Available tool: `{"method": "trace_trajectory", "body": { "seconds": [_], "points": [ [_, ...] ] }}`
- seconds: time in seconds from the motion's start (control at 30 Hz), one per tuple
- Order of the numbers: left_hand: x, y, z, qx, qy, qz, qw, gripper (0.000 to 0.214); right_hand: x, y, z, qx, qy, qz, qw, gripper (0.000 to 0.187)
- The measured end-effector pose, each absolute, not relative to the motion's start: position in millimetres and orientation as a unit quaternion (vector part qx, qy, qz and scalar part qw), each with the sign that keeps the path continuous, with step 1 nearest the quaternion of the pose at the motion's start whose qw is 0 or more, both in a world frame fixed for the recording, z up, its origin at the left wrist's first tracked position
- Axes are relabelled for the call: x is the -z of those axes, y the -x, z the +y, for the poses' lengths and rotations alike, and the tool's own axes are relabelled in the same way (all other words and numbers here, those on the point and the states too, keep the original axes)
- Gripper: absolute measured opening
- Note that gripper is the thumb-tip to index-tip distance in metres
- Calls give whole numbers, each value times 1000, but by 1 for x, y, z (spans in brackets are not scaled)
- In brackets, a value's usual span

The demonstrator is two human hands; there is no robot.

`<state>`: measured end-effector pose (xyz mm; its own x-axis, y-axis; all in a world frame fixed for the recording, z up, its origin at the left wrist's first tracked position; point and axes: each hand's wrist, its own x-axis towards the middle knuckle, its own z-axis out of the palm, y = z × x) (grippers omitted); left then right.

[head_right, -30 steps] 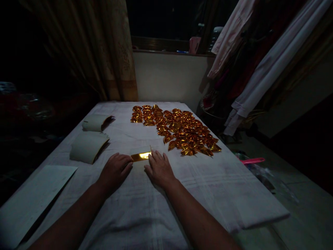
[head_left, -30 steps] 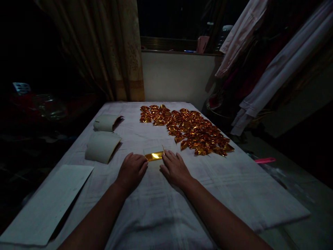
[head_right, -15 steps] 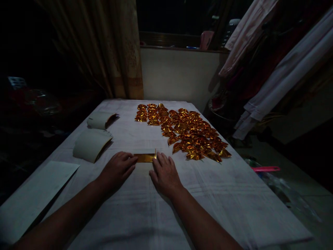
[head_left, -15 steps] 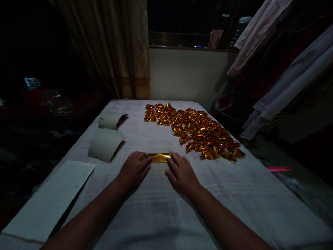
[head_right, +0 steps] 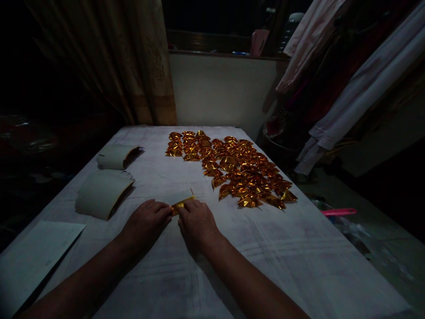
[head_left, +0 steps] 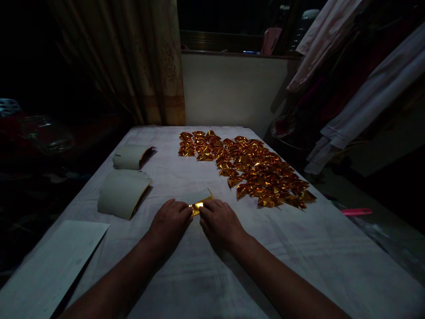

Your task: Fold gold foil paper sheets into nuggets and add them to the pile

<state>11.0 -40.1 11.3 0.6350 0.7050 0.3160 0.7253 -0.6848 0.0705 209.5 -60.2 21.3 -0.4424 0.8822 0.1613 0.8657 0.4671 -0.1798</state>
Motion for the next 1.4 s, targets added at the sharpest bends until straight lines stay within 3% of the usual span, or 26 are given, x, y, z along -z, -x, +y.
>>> {"method": "trace_trajectory", "body": {
  "seconds": [0.23, 0.5, 0.63, 1.1, 1.4],
  "points": [
    [-19, -10, -53, 181, 903, -390, -20, 10, -4, -209, -53, -67, 471, -859, 192, 24],
    [-9, -10, -44, 212, 903, -374, 8, 17, 3, -214, -54, -90, 470, -841, 253, 27],
    [-10, -9, -43, 207, 899, -386, -10, 22, 6, -212, -53, -90, 475, -833, 268, 18],
    [-6, 0, -37, 250, 857, -436, -109, 24, 0, -206, -52, -111, 529, -800, 259, 7],
    [-7, -7, -35, 245, 833, -476, -141, 16, -14, -195, -51, -135, 596, -766, 201, 10]
  ]
}}
